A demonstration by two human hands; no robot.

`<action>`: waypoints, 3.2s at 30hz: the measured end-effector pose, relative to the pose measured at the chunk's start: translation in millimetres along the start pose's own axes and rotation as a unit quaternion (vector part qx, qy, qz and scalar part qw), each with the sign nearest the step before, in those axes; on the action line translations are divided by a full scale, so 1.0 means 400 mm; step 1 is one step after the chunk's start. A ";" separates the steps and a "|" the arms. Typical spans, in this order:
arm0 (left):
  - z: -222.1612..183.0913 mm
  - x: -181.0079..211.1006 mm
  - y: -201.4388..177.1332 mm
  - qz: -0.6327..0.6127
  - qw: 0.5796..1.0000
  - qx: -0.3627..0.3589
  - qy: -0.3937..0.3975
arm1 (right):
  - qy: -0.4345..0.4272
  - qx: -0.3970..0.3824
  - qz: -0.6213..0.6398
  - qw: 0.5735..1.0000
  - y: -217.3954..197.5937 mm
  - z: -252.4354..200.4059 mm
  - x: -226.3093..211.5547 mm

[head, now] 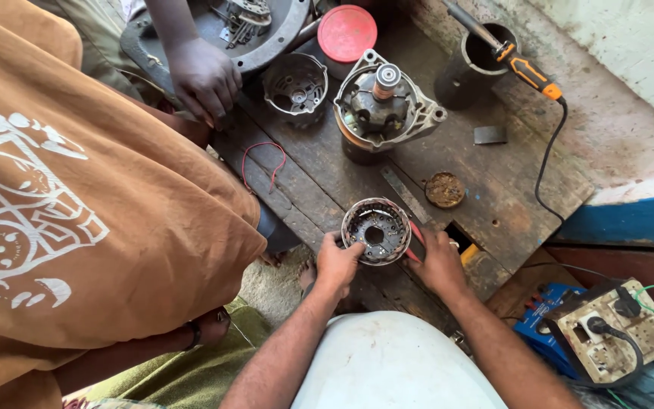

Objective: Soldering and reassembling an automotive alternator component on a workbench.

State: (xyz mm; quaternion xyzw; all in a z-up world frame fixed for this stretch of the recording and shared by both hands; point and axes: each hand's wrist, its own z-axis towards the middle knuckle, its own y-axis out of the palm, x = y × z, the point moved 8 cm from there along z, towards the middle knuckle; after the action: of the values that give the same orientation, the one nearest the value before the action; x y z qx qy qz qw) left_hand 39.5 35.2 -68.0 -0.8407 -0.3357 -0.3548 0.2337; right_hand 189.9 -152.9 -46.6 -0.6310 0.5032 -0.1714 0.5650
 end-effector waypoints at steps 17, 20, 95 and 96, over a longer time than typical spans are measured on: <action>0.003 0.006 -0.001 -0.007 0.999 -0.020 -0.030 | -0.134 0.161 0.736 0.644 -0.411 -0.083 -0.101; 0.012 -0.012 0.010 -0.012 1.000 -0.020 -0.019 | -0.185 0.181 0.692 0.674 -0.367 -0.065 -0.168; 0.002 -0.009 0.008 -0.002 1.000 -0.017 0.006 | -0.171 0.233 0.610 0.738 -0.448 -0.082 -0.104; 0.001 -0.009 0.011 -0.008 1.000 -0.021 0.007 | -0.145 0.295 0.666 0.670 -0.480 -0.106 -0.020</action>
State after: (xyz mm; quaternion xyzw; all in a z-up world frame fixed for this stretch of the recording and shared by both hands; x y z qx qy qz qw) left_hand 41.0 31.0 -71.9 -0.8401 -0.3335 -0.3694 0.2158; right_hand 238.1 -197.0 139.0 0.0541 0.6248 0.2045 0.7516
